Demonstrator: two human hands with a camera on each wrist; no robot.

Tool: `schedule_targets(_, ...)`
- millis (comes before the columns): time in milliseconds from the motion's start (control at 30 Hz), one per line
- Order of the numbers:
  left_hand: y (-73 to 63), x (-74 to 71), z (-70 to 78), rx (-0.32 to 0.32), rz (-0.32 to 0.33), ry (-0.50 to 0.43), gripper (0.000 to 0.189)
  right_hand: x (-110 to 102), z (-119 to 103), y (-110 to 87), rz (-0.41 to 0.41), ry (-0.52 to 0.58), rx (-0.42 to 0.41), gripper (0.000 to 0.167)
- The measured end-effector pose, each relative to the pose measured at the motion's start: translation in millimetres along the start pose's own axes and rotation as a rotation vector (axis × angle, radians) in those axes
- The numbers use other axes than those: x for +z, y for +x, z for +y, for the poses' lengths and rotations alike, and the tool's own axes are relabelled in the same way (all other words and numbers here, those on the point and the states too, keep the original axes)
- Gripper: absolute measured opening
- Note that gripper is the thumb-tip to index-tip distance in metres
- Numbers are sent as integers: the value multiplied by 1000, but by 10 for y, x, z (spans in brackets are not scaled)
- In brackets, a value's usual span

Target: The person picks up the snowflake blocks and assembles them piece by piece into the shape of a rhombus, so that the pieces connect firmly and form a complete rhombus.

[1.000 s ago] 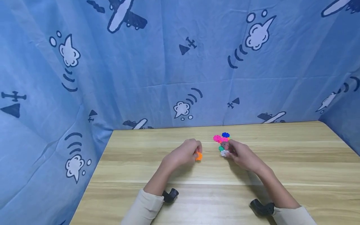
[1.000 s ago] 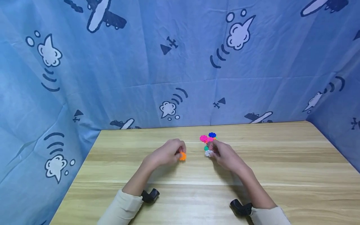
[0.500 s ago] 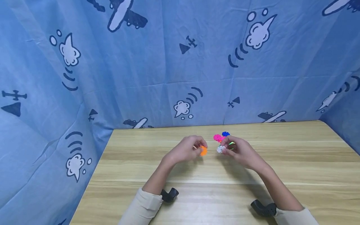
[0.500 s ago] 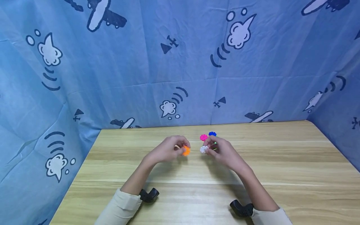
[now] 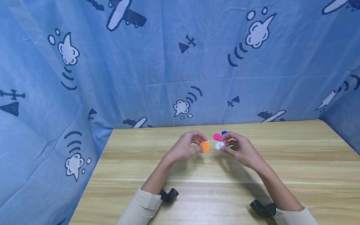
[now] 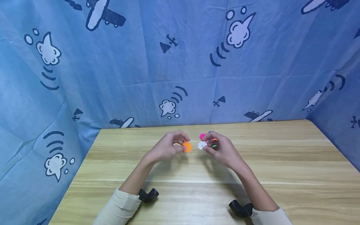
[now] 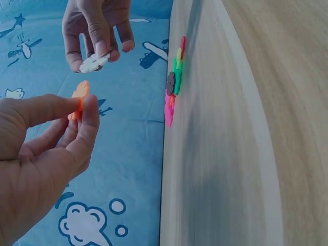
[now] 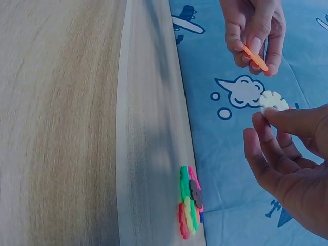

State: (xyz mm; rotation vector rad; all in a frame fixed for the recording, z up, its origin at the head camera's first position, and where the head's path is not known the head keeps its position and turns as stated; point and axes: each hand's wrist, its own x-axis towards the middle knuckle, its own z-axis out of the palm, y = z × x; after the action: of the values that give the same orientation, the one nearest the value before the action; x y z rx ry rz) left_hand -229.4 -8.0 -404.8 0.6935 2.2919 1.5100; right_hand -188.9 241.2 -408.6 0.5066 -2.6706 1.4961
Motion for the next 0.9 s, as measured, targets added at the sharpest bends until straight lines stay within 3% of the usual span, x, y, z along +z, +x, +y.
schedule_targets(267,5,4,10,-15,41,-96,24,0,3,-4,8,3,-1,25)
schedule_targets(900,2,68,52,9,26,-59,22,25,-17,-26,39,11,-30,25)
